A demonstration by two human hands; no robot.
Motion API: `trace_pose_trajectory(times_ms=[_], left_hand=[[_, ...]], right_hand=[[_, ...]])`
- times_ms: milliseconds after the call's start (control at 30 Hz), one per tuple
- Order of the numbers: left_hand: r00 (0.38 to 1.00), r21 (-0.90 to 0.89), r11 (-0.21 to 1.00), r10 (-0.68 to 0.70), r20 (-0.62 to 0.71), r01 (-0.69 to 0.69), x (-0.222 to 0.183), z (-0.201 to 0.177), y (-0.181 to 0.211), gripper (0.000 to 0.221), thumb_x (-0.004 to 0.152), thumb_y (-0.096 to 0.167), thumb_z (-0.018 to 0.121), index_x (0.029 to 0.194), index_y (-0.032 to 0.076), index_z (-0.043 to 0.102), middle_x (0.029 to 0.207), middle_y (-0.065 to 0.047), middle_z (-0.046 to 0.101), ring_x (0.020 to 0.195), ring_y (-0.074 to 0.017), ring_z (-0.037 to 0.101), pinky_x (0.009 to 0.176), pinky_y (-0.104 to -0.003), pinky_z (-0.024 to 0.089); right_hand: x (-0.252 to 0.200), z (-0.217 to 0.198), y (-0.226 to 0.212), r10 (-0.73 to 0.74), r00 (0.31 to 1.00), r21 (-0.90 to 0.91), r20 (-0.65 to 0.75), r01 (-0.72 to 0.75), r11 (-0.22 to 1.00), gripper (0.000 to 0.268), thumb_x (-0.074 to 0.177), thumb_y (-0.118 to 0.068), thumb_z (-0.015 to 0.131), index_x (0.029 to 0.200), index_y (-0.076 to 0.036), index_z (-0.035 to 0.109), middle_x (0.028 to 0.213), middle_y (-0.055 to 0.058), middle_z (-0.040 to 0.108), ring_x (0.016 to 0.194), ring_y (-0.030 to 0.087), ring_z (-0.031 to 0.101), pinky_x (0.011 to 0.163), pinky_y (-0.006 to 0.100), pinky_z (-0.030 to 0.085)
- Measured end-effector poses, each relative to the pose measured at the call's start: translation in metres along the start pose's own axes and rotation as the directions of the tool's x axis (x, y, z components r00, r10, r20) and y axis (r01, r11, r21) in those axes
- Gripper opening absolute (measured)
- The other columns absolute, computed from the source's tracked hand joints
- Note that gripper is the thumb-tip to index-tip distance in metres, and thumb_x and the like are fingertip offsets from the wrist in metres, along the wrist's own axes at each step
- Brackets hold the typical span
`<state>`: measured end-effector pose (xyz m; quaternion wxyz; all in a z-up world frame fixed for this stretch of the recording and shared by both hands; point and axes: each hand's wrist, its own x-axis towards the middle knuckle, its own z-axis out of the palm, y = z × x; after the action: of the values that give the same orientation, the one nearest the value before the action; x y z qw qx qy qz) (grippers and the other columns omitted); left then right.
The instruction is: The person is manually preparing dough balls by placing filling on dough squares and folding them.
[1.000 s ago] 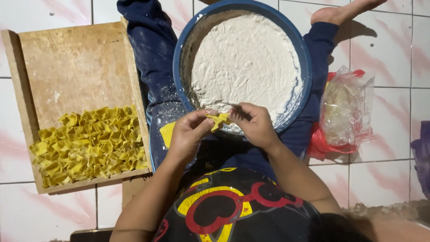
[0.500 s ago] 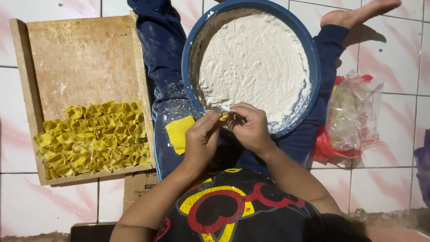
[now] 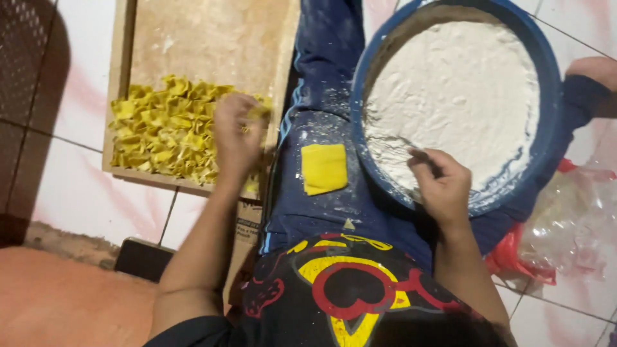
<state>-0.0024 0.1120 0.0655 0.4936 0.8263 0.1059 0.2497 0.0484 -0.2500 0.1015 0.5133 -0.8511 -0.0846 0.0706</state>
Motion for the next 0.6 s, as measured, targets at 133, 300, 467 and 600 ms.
trace_pose_trajectory(times_ms=[133, 300, 467, 600], left_hand=[[0.956, 0.150, 0.978, -0.101, -0.277, 0.146, 0.018, -0.051, -0.125, 0.009, 0.096, 0.001, 0.066, 0.098, 0.010, 0.066, 0.076, -0.009, 0.068, 0.062, -0.0214, 0.060, 0.060, -0.034, 0.047], [0.823, 0.436, 0.830, -0.048, -0.566, 0.348, 0.034, -0.099, -0.247, 0.020, 0.076, 0.008, 0.080, 0.085, 0.014, 0.064, 0.069, -0.004, 0.067, 0.064, -0.0254, 0.071, 0.059, -0.032, 0.059], [0.749, 0.446, 0.688, -0.218, -0.626, 0.573, 0.031, -0.088, -0.273, 0.020, 0.080, 0.020, 0.078, 0.084, 0.020, 0.058, 0.075, 0.001, 0.063, 0.074, -0.0261, 0.072, 0.068, -0.041, 0.059], [0.795, 0.533, 0.634, -0.230, -0.561, 0.560, 0.022, -0.077, -0.275, 0.021, 0.079, 0.020, 0.080, 0.078, 0.017, 0.059, 0.069, 0.001, 0.061, 0.068, -0.0293, 0.070, 0.065, -0.042, 0.058]], right_hand=[[-0.002, -0.001, 0.005, 0.030, 0.999, -0.028, -0.018, -0.030, 0.999, 0.018, 0.094, 0.011, 0.068, 0.106, 0.001, 0.077, 0.090, 0.017, 0.074, 0.091, 0.018, 0.067, 0.084, 0.038, 0.056], [-0.002, 0.004, 0.004, 0.027, 1.000, -0.056, -0.011, -0.028, 0.998, 0.014, 0.093, 0.011, 0.070, 0.099, 0.000, 0.078, 0.088, 0.018, 0.074, 0.088, 0.023, 0.072, 0.083, 0.039, 0.058], [-0.002, 0.008, -0.001, 0.003, 1.000, -0.098, -0.011, -0.004, 0.995, 0.013, 0.094, 0.009, 0.074, 0.099, -0.002, 0.080, 0.086, 0.016, 0.074, 0.086, 0.023, 0.073, 0.079, 0.038, 0.058], [-0.004, -0.001, 0.007, -0.039, 0.999, -0.166, 0.002, 0.039, 0.985, 0.011, 0.094, 0.004, 0.077, 0.099, -0.005, 0.081, 0.089, 0.015, 0.075, 0.084, 0.021, 0.072, 0.073, 0.034, 0.055]])
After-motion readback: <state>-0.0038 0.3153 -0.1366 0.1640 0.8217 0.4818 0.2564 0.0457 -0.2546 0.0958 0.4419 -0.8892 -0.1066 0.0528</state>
